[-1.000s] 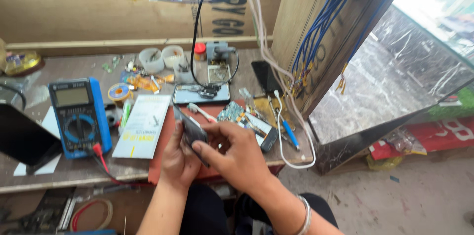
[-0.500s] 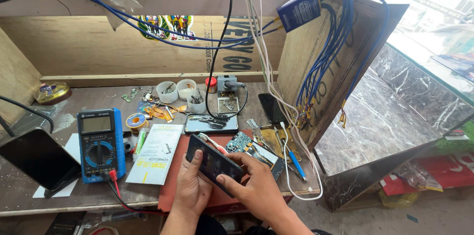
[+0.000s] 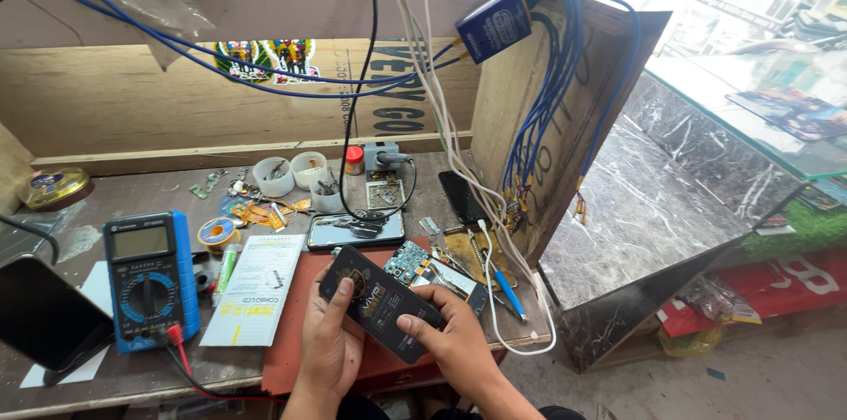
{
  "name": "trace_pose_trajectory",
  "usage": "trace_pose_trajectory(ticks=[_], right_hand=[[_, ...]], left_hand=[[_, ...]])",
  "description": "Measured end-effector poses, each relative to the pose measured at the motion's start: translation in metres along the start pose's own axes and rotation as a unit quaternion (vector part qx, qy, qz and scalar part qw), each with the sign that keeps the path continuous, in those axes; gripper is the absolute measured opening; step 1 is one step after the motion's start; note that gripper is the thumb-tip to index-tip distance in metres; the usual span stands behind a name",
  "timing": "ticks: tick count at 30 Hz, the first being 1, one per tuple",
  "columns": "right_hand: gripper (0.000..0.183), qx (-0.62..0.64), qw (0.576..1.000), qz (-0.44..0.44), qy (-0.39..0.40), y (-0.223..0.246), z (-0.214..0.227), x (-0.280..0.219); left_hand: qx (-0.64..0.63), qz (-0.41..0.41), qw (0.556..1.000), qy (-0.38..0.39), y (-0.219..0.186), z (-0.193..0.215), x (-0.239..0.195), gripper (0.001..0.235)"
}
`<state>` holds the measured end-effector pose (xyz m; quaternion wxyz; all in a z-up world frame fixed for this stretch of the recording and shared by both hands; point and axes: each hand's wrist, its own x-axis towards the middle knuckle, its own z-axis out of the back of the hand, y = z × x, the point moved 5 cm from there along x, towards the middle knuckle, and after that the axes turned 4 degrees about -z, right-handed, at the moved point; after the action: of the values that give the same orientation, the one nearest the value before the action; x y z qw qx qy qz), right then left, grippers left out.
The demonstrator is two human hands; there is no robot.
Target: The person wipes the back of a disassembled smartphone with a cloth, then handles a new screen assembly package and compares it to the phone. The person repeatedly aligns and presses the screen onto the phone chassis, then removes and repositions it multiple times.
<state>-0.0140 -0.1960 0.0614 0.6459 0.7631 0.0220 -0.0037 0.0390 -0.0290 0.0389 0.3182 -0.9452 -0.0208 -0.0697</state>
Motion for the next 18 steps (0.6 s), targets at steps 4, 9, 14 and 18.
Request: trace_pose_trajectory(ticks=[4, 9, 14, 18], right_hand=[[0.042, 0.127, 0.992, 0.004, 0.002, -0.017, 0.001, 0.006], [0.043, 0.093, 0.995, 0.021, -0.004, -0.021, -0.006, 0.018], [0.037, -0.032, 0.996, 0.077, 0.017, -0.011, -0.007, 0.02], [0.033, -0.092, 0.992, 0.085, 0.018, -0.009, -0.003, 0.021]], left_hand=[[0.008, 0.028, 0.999, 0.039, 0.002, -0.002, 0.0, 0.038], [0.062, 0.021, 0.997, 0.04, 0.013, 0.006, -0.001, 0.034], [0.052, 0.003, 0.998, 0.018, 0.017, 0.016, 0.002, 0.029], [0.058, 0.001, 0.998, 0.012, 0.016, 0.015, 0.002, 0.029]])
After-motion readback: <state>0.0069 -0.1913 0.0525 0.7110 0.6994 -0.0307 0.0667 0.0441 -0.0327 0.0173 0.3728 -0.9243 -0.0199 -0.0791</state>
